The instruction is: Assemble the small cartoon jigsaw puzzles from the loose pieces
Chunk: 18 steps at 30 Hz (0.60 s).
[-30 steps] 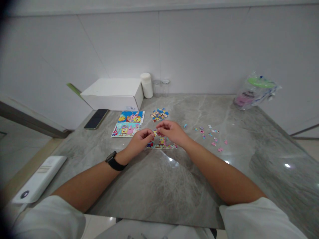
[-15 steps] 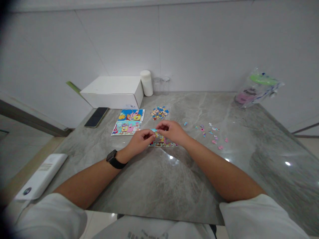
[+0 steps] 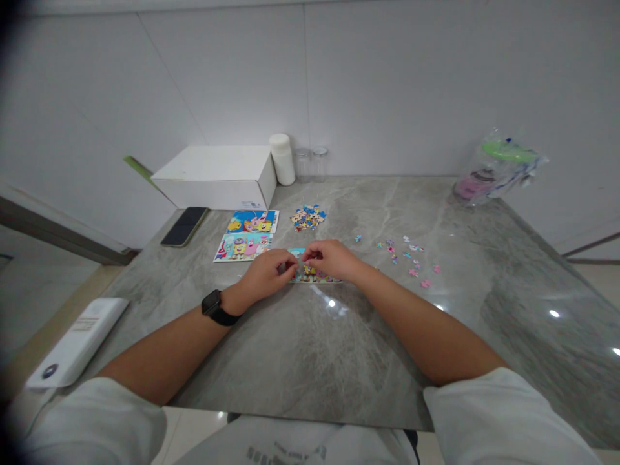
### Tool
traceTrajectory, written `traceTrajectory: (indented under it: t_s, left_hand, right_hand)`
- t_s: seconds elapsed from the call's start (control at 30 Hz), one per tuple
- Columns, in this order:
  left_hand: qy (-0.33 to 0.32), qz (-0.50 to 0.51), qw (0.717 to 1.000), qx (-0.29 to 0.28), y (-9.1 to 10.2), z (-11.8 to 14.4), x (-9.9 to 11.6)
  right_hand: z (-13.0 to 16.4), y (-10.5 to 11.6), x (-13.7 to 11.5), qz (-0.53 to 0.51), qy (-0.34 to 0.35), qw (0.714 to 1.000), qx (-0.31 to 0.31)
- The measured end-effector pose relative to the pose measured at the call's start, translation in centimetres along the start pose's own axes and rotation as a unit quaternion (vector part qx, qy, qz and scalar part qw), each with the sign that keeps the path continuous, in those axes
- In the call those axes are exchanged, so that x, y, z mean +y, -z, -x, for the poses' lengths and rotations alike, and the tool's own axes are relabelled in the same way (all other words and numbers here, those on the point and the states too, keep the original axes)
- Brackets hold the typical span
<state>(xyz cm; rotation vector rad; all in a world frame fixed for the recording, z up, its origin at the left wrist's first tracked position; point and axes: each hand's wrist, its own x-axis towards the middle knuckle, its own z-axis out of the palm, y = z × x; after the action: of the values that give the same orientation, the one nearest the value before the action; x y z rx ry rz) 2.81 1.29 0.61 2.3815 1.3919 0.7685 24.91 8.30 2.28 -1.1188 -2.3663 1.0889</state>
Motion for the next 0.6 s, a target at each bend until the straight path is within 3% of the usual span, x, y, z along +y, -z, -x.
traceTrajectory:
  t_s: [0.3, 0.6]
  left_hand:
    - [-0.065, -0.006, 0.996, -0.056, -0.4, 0.4, -0.7]
    - [-0.061, -0.010, 0.996, -0.067, -0.4, 0.5, -0.5]
  right_hand:
    - [-0.2, -1.0, 0.3, 0.043, -0.015, 0.999, 0.018]
    - [-0.2, -1.2, 0.6, 0.046, -0.013, 0.998, 0.037]
